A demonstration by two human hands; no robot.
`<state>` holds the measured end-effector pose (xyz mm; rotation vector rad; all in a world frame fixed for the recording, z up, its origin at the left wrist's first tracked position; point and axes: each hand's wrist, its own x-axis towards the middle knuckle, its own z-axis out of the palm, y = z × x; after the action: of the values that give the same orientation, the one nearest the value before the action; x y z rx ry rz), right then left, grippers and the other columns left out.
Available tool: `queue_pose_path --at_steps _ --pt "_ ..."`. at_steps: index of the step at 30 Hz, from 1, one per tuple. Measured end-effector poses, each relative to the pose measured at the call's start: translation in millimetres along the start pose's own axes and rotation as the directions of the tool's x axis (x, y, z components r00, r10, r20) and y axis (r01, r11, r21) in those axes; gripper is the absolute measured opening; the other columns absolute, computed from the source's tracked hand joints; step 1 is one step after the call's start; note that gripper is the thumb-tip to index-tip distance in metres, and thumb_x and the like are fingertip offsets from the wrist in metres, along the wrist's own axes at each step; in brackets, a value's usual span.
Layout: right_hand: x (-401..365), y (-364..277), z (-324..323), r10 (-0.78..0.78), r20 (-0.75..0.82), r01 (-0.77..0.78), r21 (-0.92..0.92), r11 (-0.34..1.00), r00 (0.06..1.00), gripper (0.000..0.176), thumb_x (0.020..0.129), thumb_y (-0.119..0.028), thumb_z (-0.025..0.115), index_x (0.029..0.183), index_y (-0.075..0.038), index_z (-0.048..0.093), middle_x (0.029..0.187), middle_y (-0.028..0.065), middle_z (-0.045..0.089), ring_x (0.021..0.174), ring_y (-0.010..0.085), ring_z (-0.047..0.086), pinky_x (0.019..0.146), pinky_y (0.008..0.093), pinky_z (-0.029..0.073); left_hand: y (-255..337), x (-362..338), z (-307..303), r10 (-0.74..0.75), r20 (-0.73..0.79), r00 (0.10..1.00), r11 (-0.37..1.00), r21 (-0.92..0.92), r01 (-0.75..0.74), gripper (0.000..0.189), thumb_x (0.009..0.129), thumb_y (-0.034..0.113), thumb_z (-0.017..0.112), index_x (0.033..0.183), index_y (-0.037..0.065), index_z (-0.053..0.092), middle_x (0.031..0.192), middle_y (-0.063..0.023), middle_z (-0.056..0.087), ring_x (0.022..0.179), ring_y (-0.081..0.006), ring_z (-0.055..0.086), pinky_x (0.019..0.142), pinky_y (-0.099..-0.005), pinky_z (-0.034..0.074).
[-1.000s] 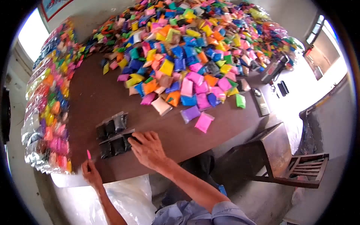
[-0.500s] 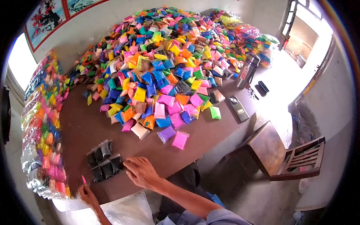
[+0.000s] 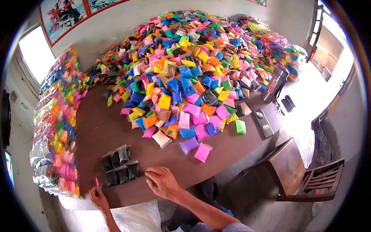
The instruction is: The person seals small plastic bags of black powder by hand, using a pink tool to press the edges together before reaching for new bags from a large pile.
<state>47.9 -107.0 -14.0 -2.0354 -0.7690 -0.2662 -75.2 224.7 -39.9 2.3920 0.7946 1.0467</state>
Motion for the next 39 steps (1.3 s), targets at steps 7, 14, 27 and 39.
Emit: queue_pose_path --at_steps 7,14,27,39 --pt "-1 0 0 -0.004 0.006 0.004 -0.016 1.000 1.000 0.028 0.091 -0.012 0.075 0.118 -0.005 0.071 0.123 0.0103 0.067 0.111 0.0292 0.067 0.102 0.0446 0.050 6 1 -4 -0.024 0.035 0.999 0.999 -0.021 0.025 0.007 0.100 0.006 0.067 0.097 0.000 0.066 0.086 -0.0110 0.065 0.076 -0.0242 0.062 0.068 -0.0367 0.051" --pt "4 1 -18 0.071 -0.119 -0.061 0.088 0.994 0.990 0.028 0.092 -0.011 0.075 0.119 -0.006 0.072 0.114 0.0126 0.073 0.101 0.0341 0.072 0.085 0.0436 0.059 4 0 -1 0.014 -0.006 1.000 1.000 -0.017 -0.014 0.006 0.099 0.006 0.067 0.099 0.001 0.067 0.086 -0.0107 0.064 0.075 -0.0230 0.061 0.066 -0.0359 0.050" --pt "44 60 -131 0.176 -0.384 -0.219 -0.073 0.973 0.906 0.018 0.093 -0.001 0.072 0.111 -0.001 0.075 0.095 0.0125 0.074 0.076 0.0201 0.071 0.066 0.0309 0.057 -8 -2 1 -0.003 0.027 1.000 1.000 0.024 0.002 0.009 0.101 0.008 0.065 0.104 0.000 0.068 0.092 -0.0123 0.067 0.078 -0.0258 0.065 0.068 -0.0376 0.052" --pt "137 165 -229 0.227 -0.488 -0.488 -0.515 0.705 0.843 0.026 0.093 -0.021 0.072 0.113 -0.006 0.074 0.114 0.0182 0.073 0.098 0.0361 0.073 0.081 0.0497 0.057 30 3 -7 -0.011 0.052 0.999 0.998 -0.054 0.014 0.013 0.099 0.011 0.070 0.105 0.001 0.076 0.098 -0.0154 0.076 0.090 -0.0316 0.071 0.083 -0.0419 0.056"
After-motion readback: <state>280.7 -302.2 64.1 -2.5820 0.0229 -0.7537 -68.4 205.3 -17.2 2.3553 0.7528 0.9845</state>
